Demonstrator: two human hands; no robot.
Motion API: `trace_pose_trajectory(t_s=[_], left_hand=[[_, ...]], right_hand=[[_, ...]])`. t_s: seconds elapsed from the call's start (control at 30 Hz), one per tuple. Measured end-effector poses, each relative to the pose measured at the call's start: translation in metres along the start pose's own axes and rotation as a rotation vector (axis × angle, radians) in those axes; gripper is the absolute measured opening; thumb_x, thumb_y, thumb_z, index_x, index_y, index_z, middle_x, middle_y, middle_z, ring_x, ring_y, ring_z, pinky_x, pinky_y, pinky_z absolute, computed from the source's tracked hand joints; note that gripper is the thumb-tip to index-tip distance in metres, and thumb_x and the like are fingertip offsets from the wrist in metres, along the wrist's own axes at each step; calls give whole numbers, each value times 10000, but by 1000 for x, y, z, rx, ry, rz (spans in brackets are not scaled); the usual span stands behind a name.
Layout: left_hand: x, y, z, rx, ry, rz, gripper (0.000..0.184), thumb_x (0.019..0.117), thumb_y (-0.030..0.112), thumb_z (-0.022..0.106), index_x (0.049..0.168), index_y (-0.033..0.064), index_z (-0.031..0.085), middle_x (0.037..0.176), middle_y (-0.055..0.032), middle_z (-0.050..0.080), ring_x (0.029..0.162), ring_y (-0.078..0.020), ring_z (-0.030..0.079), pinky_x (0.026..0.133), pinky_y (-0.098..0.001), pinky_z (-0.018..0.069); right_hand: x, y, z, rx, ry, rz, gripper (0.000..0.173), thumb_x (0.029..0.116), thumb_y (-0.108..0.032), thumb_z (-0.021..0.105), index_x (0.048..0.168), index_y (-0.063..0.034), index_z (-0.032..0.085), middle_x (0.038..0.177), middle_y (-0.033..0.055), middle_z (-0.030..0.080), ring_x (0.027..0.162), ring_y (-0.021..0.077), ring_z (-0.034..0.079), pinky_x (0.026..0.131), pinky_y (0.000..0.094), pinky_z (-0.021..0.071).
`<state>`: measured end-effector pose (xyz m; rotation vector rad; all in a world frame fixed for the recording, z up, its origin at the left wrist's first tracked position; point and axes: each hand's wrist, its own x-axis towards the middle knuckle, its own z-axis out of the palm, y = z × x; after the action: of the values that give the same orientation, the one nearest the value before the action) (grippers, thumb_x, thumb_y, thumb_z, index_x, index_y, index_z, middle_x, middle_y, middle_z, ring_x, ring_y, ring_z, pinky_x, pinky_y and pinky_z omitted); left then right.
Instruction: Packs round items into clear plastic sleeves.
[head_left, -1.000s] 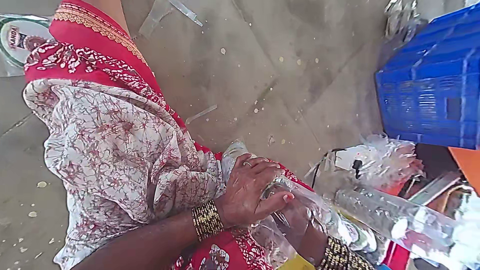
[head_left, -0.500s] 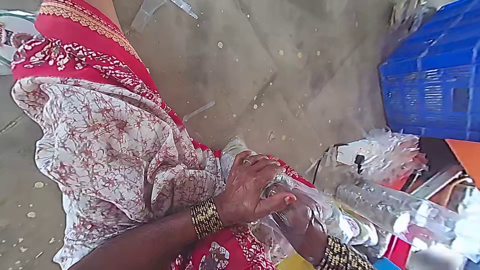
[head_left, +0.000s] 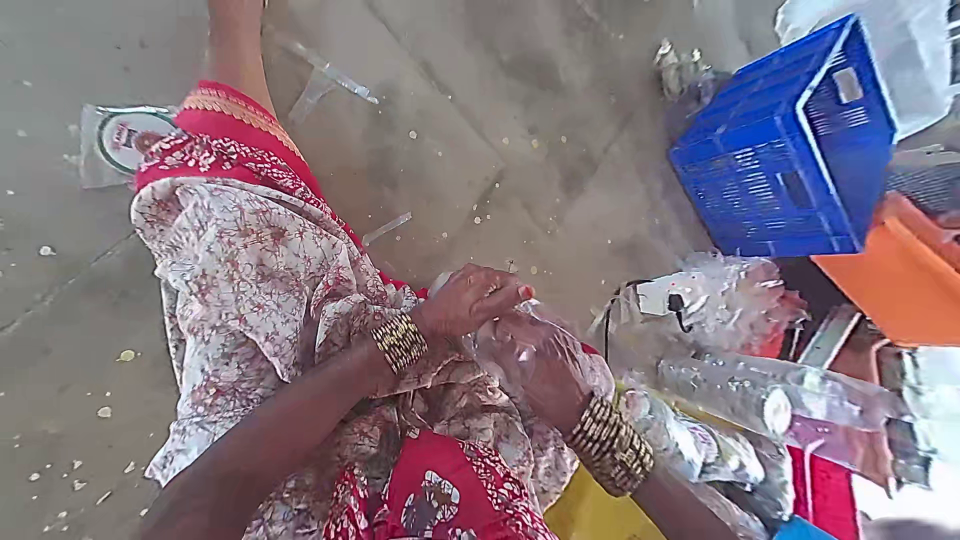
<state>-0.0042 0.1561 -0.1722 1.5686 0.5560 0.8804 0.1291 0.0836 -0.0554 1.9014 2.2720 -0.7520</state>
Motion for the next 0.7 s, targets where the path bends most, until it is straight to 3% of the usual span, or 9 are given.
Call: trace_pose_trajectory(t_s=[0.1,0.13,0.2,0.23,0.3,0.37,0.47,0.63,0.7], left_hand=[[-3,1,-7,80,-8,-23,605,1082,450,298,1152,22,720,1001,-123,726,979,-181,678,924,-430,518],[-8,6,-8,134,24,-52,605,1088,443,285,1184,31,717,1068,-136,728,1054,-208,675,982,-455,503],[-20,12,-6,199,124,-122,631,1085,476,254,1268,61,692,1229,-130,700,1201,-232,631,1080,-477,449],[-27,14,-1,190,185,-138,655,1083,505,236,1318,71,666,1310,-113,669,1267,-219,592,1126,-464,412],[-42,16,12,148,313,-147,677,1078,516,227,1394,45,596,1405,-120,609,1335,-214,539,1157,-450,382],[-53,16,26,89,427,-147,753,1064,573,231,1456,-10,503,1478,-159,538,1394,-218,483,1182,-429,362],[-57,24,35,-13,485,-204,725,1080,485,195,1517,-66,370,1542,-206,448,1454,-216,403,1213,-377,300],[-34,51,25,-251,213,-355,673,1104,355,75,1386,-66,519,1361,-155,606,1247,-142,570,1101,-326,430],[-33,49,29,-227,175,-341,626,1114,367,155,1369,-43,554,1313,-132,631,1195,-103,585,1077,-300,445]], right_hand=[[-15,10,-26,223,-177,-116,586,1041,-566,413,1157,-65,693,982,85,727,915,202,705,819,454,561],[-25,16,-28,230,-163,-220,734,1006,-697,359,1219,-80,696,1076,61,743,1014,172,704,904,441,561],[-47,20,-24,94,-84,-322,806,929,-765,442,1285,-88,695,1216,69,730,1209,241,644,1102,523,437],[-55,22,-16,-3,-30,-340,682,952,-666,522,1242,-77,708,1212,87,729,1252,289,629,1165,581,360],[-59,28,11,-158,215,-357,297,990,-308,577,990,-61,742,997,106,754,1059,323,713,1064,585,460],[-53,20,25,-156,434,-268,218,975,-138,571,883,-20,730,815,150,721,807,342,730,784,530,582],[-46,-28,25,40,472,-65,240,1003,-150,568,948,17,732,841,188,727,785,378,736,681,549,578],[-40,-39,23,508,276,-6,380,1069,-287,436,962,-18,682,763,97,654,740,243,667,708,456,532],[-45,-26,11,578,228,-33,411,1063,-335,462,988,-13,706,807,99,688,770,221,680,740,449,543]])
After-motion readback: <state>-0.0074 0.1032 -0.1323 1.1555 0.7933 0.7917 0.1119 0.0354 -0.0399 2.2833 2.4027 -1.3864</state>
